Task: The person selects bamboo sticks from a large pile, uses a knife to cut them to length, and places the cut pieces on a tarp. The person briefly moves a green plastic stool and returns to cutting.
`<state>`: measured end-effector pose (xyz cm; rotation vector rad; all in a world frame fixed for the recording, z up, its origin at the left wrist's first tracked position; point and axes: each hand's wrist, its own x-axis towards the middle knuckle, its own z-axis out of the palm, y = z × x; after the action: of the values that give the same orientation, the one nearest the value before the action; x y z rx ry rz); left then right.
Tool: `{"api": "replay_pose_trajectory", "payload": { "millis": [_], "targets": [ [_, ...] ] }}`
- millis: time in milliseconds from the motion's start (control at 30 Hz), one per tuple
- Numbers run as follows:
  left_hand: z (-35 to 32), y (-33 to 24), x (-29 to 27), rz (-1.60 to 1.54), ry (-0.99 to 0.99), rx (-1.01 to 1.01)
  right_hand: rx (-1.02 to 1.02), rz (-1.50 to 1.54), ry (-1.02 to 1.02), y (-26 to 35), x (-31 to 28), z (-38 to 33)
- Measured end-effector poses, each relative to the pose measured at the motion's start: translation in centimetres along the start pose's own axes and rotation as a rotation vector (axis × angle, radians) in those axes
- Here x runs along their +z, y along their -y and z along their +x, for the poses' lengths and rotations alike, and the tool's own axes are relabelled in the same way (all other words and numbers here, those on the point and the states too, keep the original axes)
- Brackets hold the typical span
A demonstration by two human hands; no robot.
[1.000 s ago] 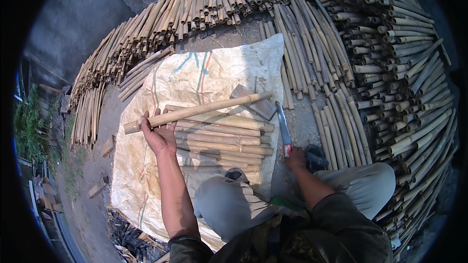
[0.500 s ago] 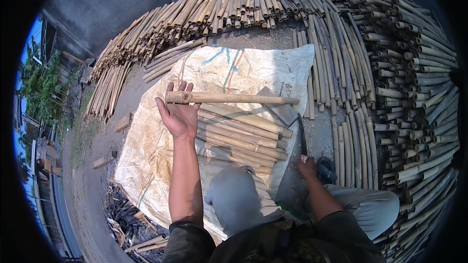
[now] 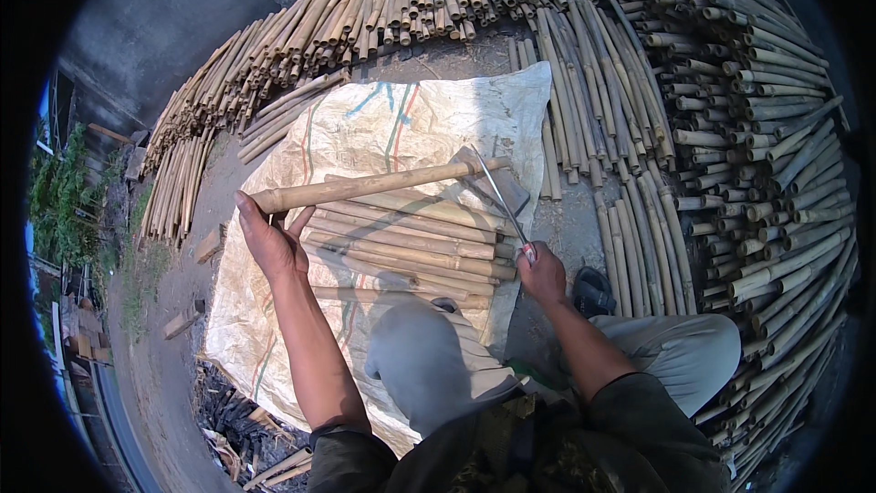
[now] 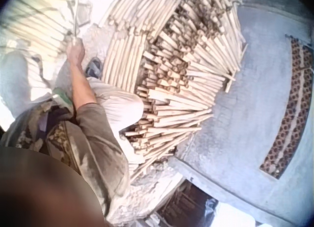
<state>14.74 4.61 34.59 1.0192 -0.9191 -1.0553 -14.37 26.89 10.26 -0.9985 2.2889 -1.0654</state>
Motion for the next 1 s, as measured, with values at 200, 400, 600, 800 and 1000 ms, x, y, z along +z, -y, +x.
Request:
{"api": "replay_pose_trajectory", "payload": {
  "millis": [200,400,600,800,1000],
  "targets": [
    [-0.2,-1.0,-4.0,-0.003,-0.041,0.029,-0.056,-0.029,0.176,3.7,2.9,0.8],
    [-0.8,-0.7,-8.0,-0.100,-0.069,0.032,0.221,-0.081,0.112,1.5,2.7,2.1],
    [-0.1,1.3,-12.2,0.042,-0.267,-0.091,0.079,-0.030,0.246,0.9,2.4,2.9],
    [-2.1,7.1,-20.8,-0.187,-0.462,-0.305,0.219,-0.533,-0.067,0.6,2.5,3.4],
    [-8.1,18.9,-18.6,-0.576,-0.357,-0.569,-0.124,0.346,0.607,10.5,7.4,3.8]
  ]
}}
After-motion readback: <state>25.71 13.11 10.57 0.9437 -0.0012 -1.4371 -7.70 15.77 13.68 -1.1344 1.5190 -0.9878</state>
